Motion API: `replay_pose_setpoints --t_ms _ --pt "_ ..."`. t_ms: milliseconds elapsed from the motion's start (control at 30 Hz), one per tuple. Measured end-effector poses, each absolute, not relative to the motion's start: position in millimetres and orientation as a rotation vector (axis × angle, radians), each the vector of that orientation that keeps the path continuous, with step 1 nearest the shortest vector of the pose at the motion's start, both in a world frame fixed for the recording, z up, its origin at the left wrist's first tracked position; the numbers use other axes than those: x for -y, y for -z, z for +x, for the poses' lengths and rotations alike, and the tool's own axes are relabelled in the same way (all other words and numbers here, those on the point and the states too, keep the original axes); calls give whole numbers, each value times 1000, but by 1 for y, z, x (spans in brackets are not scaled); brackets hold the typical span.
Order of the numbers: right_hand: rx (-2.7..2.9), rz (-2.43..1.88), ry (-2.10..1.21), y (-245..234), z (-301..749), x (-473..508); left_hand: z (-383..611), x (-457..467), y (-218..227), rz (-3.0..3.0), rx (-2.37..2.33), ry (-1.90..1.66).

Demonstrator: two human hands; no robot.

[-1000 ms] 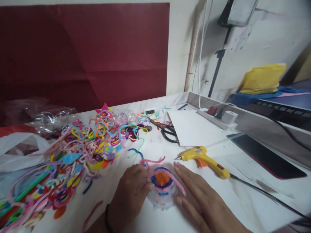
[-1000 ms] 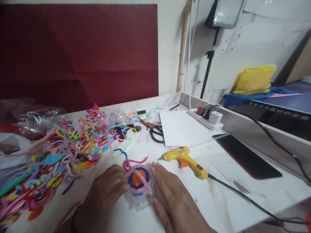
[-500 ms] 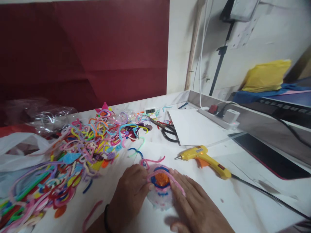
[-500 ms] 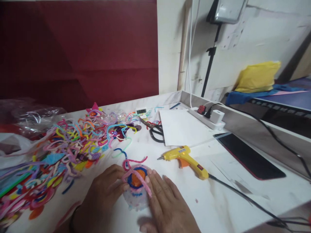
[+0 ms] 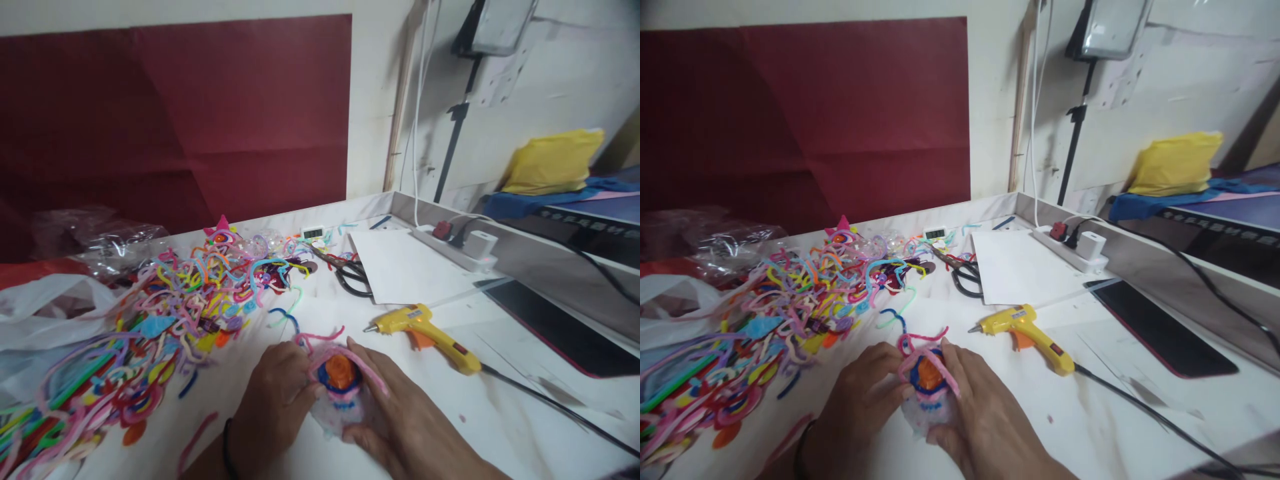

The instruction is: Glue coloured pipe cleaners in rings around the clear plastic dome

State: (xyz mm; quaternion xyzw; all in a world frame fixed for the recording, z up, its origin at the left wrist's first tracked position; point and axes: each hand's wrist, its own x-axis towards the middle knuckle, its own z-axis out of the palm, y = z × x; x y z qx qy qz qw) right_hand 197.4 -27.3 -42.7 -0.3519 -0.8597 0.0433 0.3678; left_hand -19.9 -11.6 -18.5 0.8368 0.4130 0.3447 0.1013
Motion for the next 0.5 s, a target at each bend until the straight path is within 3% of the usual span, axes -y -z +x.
replay_pose_setpoints --t_ms 500 --pt "2293 -893 -480 35 212 18 -21 17 13 2462 -1226 -1020"
